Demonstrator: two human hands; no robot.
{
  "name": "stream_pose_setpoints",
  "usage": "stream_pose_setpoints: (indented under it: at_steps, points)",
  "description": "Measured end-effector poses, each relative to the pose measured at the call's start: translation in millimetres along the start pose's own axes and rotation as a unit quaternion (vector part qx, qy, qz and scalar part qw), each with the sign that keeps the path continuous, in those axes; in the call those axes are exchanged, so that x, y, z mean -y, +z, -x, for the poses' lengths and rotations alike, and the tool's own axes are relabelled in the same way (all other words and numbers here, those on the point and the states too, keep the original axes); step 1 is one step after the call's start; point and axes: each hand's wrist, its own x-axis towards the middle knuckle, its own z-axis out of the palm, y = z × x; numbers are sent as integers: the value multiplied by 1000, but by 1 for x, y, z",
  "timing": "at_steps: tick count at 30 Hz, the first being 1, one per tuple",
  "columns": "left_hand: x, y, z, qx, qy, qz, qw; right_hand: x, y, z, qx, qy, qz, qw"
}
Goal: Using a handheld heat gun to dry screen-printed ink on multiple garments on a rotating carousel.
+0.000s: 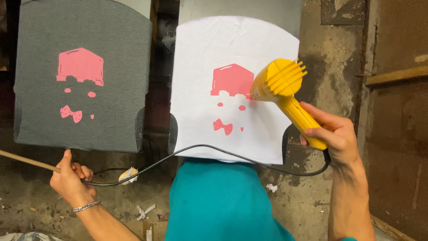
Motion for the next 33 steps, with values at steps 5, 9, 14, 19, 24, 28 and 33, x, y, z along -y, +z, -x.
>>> stream_pose_setpoints:
  at_steps: [5,9,14,19,24,28,33]
  points:
    - [2,-3,6,-8,0,13,1000,9,11,-28,-15,-17,-5,1000]
    - [2,-12,11,-17,3,13,1000,20,32,-65,-4,-47,-19,999]
    - [3,-21,17,-50,-3,6,999,36,64,-87,47,-44,-41,997]
    - [9,-24,12,-63,-9,7,998,39,59,-78,59,-41,-38,997]
    - [2,-16,6,-22,-6,-1,1000,32,29,-51,-7,-53,1,999]
    - [-3,-8,-1,-3,-13,8,1000,29,42,-43,-32,-36,-9,999]
    - [-12,-8,-11,26,-9,14,1000,16,71,-31,63,-11,-61,996]
